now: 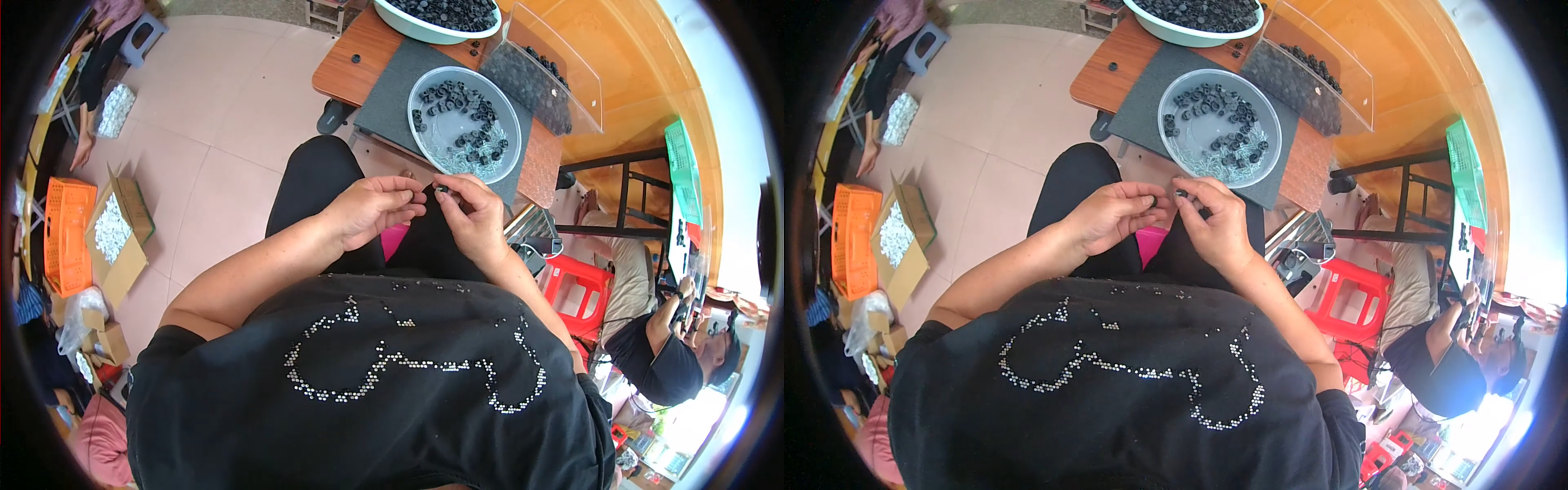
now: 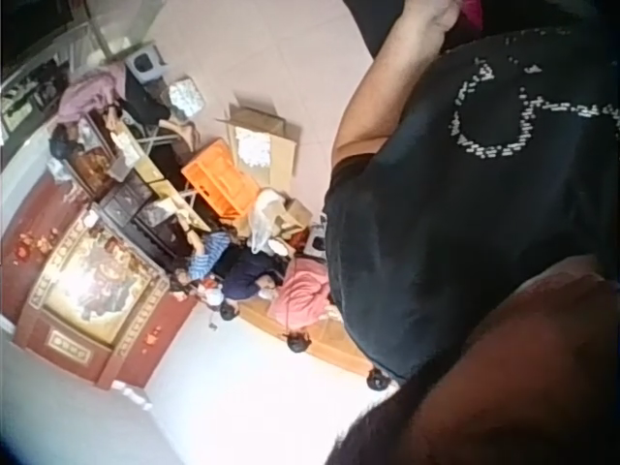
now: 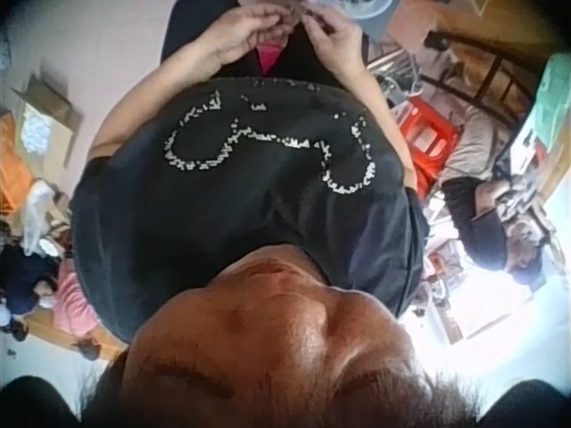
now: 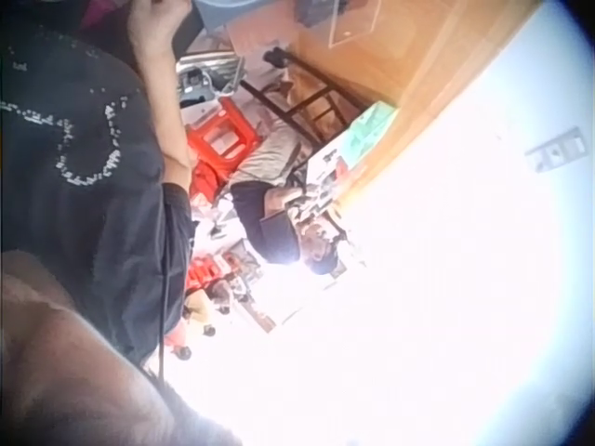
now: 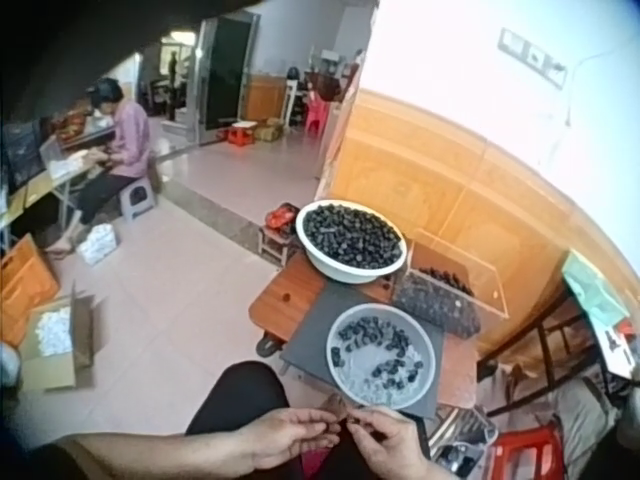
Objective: The person sorts small black plastic components by hand, taking them from a bowl and placing them into a sorting tray.
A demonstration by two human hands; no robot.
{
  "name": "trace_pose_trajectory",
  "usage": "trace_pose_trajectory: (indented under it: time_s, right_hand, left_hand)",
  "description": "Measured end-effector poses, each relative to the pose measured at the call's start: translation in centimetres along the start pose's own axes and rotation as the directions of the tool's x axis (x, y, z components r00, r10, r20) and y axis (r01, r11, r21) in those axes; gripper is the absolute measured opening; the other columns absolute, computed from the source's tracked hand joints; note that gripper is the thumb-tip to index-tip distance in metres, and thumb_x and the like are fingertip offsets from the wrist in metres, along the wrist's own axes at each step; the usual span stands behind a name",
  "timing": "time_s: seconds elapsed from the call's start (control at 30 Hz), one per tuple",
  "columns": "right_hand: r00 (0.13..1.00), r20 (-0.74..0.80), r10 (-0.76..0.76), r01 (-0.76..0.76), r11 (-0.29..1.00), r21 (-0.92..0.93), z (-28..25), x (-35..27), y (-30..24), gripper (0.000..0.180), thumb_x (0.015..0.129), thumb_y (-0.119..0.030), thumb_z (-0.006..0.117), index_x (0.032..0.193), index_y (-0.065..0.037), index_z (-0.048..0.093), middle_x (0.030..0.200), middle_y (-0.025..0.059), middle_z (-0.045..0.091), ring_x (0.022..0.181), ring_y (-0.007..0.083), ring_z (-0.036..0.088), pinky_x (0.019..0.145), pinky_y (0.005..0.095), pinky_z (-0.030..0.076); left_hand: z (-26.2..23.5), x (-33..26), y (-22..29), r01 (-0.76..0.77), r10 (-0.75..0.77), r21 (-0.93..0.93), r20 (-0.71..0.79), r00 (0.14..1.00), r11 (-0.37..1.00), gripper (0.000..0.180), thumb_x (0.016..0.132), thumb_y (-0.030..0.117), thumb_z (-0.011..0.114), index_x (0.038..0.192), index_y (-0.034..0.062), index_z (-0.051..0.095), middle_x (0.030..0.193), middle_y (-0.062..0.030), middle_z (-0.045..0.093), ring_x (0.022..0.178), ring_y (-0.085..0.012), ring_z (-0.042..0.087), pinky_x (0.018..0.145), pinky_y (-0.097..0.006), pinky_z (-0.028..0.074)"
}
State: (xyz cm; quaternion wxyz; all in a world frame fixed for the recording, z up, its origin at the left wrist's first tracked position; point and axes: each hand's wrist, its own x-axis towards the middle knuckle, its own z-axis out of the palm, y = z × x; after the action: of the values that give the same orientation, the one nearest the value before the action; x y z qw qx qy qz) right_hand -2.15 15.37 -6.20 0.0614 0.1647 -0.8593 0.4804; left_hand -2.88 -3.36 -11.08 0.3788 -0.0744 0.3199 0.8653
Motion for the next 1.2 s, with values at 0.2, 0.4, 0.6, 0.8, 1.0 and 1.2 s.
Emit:
trace_pose_trajectory:
  time_s: [0.2,0.4,0.6,0.8,1.0,1.2]
  right_hand:
    - [0.979,0.037,0.2,-0.203,0.965,0.164,0.5,-0.7,0.7,0.018,0.076,0.003,0.062,0.094,-0.002,0.061,0.074,0.0016,0.06,0.063,0.0053,0.054,0.054,0.0211,0.044]
    - [0.972,0.102,0.214,-0.231,0.95,0.211,0.6,-0.5,-0.2,0.015,0.077,0.003,0.061,0.091,0.0,0.06,0.073,0.001,0.059,0.062,0.0039,0.055,0.053,0.0188,0.043]
    - [0.953,0.119,0.277,-0.3,0.905,0.302,0.6,-0.5,0.7,0.014,0.078,0.001,0.06,0.092,0.0,0.062,0.078,0.0012,0.061,0.064,0.0036,0.055,0.055,0.018,0.044]
    - [0.961,0.101,0.258,-0.274,0.942,0.195,0.5,-0.5,0.6,0.019,0.077,0.001,0.059,0.095,-0.002,0.065,0.082,0.0028,0.062,0.065,0.0036,0.055,0.055,0.0177,0.043]
    - [0.965,0.14,0.221,-0.245,0.951,0.188,0.3,-0.5,0.3,0.023,0.076,0.003,0.058,0.097,-0.002,0.065,0.087,0.0065,0.064,0.065,0.0057,0.057,0.055,0.0188,0.045]
    - [0.98,0.079,0.183,-0.196,0.956,0.217,0.0,-0.2,-1.2,0.023,0.075,0.004,0.059,0.096,-0.001,0.064,0.084,0.0059,0.063,0.065,0.0066,0.058,0.055,0.0199,0.046]
  left_hand:
    - [-0.4,0.2,-0.3,-0.074,0.074,0.007,-0.051,0.996,0.997,0.019,0.088,0.008,0.056,0.105,0.001,0.058,0.096,-0.0072,0.062,0.084,-0.014,0.06,0.077,-0.027,0.05]
    - [-0.5,0.2,-0.2,-0.068,0.067,-0.013,-0.087,0.994,0.998,0.02,0.087,0.009,0.058,0.105,0.0002,0.059,0.091,-0.0052,0.062,0.079,-0.011,0.059,0.075,-0.026,0.05]
    - [0.3,-0.1,0.2,-0.046,0.051,0.04,-0.119,0.992,0.998,0.02,0.087,0.01,0.058,0.105,0.0018,0.059,0.088,-0.0031,0.062,0.076,-0.0092,0.058,0.072,-0.025,0.05]
    - [0.1,0.0,-0.1,-0.059,0.062,0.039,-0.084,0.995,0.998,0.02,0.088,0.01,0.056,0.106,0.0018,0.057,0.095,-0.0062,0.063,0.079,-0.0112,0.058,0.074,-0.026,0.05]
    - [0.4,-0.2,0.3,-0.093,0.097,-0.128,0.03,0.995,0.987,0.019,0.09,0.008,0.052,0.107,0.0012,0.056,0.101,-0.0086,0.061,0.084,-0.0128,0.059,0.078,-0.028,0.05]
    - [-0.8,0.1,0.5,-0.023,0.049,-0.193,0.13,0.99,0.981,0.019,0.09,0.008,0.052,0.108,0.0013,0.055,0.098,-0.0067,0.062,0.084,-0.0108,0.061,0.08,-0.028,0.05]
